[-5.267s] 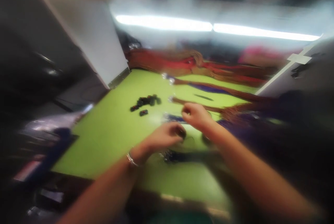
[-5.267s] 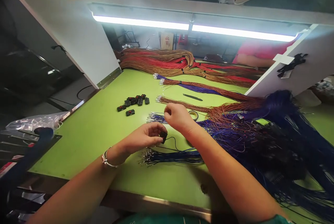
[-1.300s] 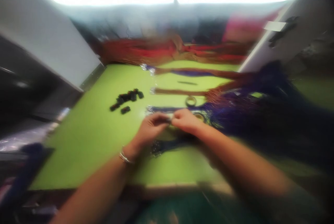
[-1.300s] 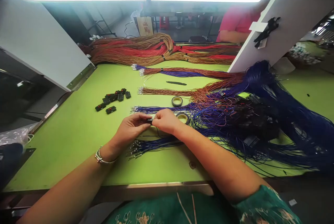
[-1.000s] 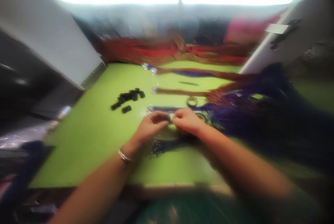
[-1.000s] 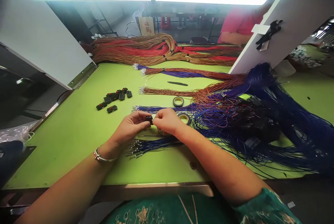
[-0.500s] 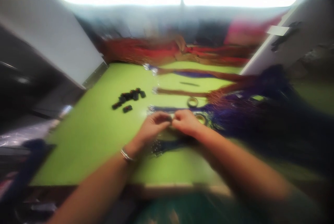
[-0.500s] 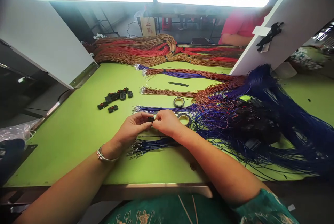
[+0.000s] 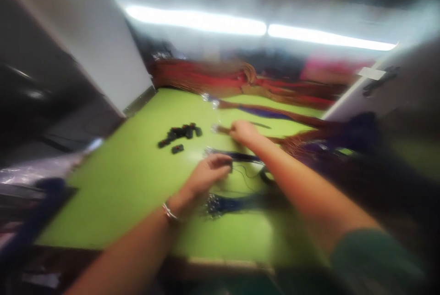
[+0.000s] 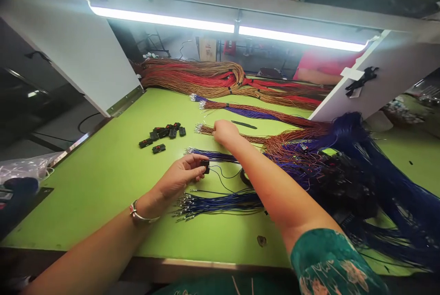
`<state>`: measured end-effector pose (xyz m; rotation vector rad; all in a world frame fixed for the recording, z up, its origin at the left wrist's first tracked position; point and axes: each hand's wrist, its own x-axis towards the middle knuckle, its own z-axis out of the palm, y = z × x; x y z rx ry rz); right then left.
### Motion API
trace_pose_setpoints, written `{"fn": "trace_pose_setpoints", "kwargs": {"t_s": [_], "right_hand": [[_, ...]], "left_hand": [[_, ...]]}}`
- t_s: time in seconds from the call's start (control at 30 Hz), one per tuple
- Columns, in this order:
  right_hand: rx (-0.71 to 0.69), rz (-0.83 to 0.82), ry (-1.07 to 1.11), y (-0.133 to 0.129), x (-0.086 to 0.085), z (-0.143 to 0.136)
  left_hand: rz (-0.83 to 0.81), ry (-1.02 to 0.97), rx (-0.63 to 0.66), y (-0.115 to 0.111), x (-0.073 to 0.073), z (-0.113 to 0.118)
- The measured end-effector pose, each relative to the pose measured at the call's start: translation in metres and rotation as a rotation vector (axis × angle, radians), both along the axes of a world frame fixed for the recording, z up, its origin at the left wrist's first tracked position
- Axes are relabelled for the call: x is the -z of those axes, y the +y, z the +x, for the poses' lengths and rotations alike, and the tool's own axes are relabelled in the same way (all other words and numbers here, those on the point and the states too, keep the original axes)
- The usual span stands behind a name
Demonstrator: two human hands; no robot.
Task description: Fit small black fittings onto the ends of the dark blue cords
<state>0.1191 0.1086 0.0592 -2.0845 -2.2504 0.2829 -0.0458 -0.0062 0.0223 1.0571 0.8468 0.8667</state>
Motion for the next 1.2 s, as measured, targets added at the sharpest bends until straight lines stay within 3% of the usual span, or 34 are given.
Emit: {"fn": "trace_pose_setpoints", "kwargs": {"t_s": [0.2,0.47,0.83,1.03,1.2], "right_hand": [[-0.003,0.045,-0.018,0.012,0.017,-0.005],[-0.087,0.111,-0.064,0.001,-0.009,0.009],[-0.341,0.236,0.606,-0.075,-0.029,-0.001],[-0.213,0.259,0.470,-0.111,-0.014,0.005],[-0.086,0.179,0.415,-0.130,-0.001,0.012]], "left_hand": [[0.020,0.011,0.004,0.001,0.004,-0.001],[-0.007,0.012,-0.001,0.000,0.001,0.001],[0.012,-0.020,-0.037,-0.001,-0.001,0.001],[-0.031,-0.117,-0.006,-0.002,0.000,0.001],[-0.159,-0.152,-0.025,-0.002,-0.003,0.003]]}}
